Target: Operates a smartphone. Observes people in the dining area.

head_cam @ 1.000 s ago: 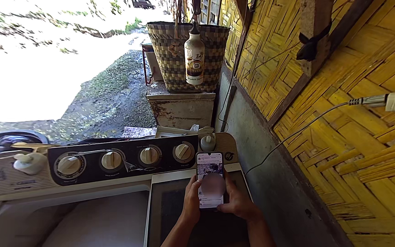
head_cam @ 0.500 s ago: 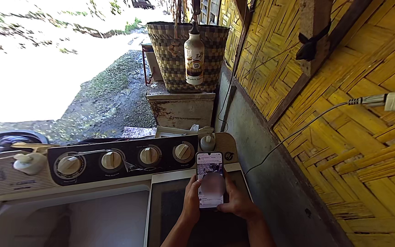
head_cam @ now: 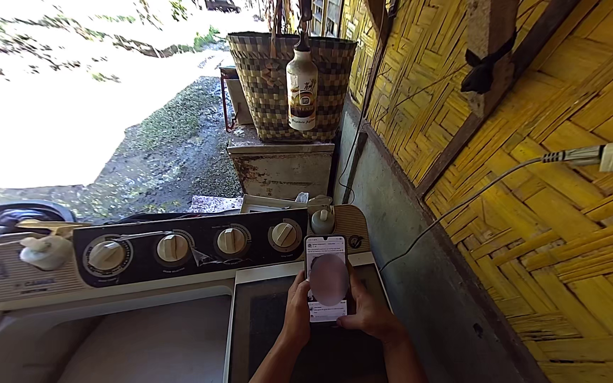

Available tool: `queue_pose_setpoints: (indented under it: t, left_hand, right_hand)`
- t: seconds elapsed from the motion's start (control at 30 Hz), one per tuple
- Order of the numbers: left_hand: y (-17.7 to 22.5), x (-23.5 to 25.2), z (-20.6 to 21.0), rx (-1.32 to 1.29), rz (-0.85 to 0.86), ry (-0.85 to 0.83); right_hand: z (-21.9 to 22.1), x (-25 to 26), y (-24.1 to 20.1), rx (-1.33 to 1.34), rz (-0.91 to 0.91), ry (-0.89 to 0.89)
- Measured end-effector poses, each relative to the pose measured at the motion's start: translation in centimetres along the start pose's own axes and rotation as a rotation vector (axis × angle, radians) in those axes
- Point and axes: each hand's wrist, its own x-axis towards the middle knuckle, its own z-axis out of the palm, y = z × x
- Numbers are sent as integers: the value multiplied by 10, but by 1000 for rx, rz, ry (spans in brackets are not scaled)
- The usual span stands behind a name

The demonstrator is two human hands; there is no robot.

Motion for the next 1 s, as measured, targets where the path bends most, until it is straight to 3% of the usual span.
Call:
queue_pose_setpoints:
  t: [1.0]
  left_hand:
    - [-1,0,0,-16,8,-12]
  right_hand:
    - [1,-1,-2,0,16,3]
